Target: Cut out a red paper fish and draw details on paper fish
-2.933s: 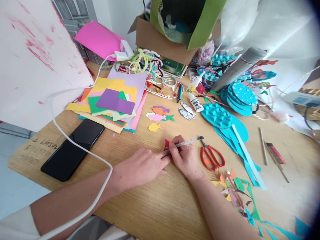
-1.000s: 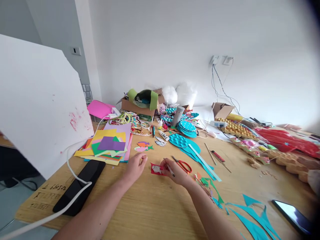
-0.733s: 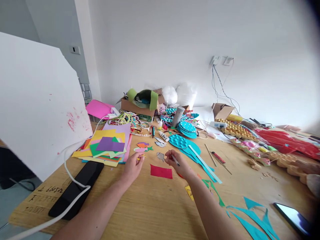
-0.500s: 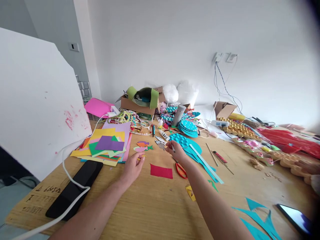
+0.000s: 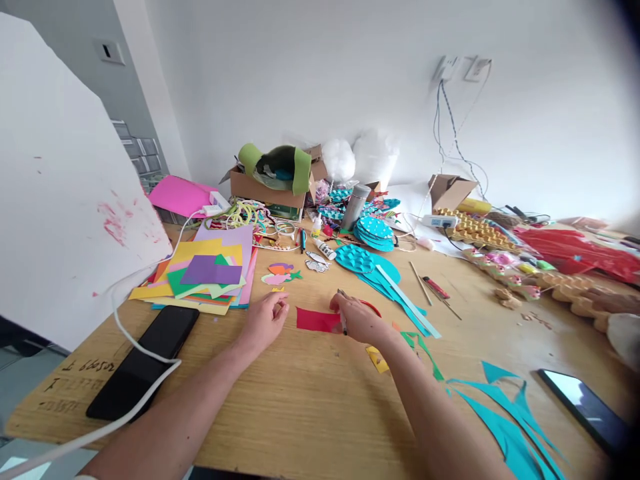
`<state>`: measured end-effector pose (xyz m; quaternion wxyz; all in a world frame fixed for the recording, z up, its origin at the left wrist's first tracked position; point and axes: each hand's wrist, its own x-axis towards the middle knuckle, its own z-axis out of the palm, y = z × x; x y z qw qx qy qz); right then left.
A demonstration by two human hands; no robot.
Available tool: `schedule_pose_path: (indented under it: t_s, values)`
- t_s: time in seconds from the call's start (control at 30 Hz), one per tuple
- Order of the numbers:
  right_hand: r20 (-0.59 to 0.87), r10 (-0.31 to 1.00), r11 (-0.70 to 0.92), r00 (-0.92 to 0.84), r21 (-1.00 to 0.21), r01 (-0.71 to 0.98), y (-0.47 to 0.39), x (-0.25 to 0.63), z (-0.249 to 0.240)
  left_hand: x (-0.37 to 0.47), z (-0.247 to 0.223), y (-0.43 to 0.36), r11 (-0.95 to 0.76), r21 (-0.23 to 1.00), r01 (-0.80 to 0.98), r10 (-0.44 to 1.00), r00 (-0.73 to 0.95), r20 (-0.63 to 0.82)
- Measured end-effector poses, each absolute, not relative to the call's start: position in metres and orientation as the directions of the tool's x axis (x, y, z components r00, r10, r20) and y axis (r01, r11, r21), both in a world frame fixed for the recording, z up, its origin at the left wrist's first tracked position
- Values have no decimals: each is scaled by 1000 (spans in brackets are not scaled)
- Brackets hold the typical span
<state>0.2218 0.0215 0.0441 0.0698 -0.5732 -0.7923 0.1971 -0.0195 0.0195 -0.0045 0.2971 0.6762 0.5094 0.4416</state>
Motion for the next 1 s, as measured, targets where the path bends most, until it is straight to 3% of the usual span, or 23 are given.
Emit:
schedule_pose_path:
  t_s: [0.13,0.33,0.53,0.67,0.77,0.9,1.0]
  values:
    - [-128,941,246,-314,-380,892,18,221,39,-21,-5,21,-291,864,411,955,71,288]
    - [-121,933,245,-339,-476,845,17,225,33,-20,-5,22,-253,901,352,968,87,237]
    - [-33,915,283,-402,-658,698,11,217,32,-14,-2,18,-49,996,73,977,211,32]
    - [9,909,305,-418,-697,649,7,211,35,-13,2,14,21,998,58,956,292,-37]
    - [78,928,330,-365,-626,707,7,215,38,-16,7,16,-47,998,47,988,150,40]
    - [116,929,371,-353,-324,870,10,220,36,-24,13,23,-90,994,-62,992,-94,84]
    - [63,920,391,-386,-199,899,12,222,34,-27,15,25,-62,984,-170,989,-139,38]
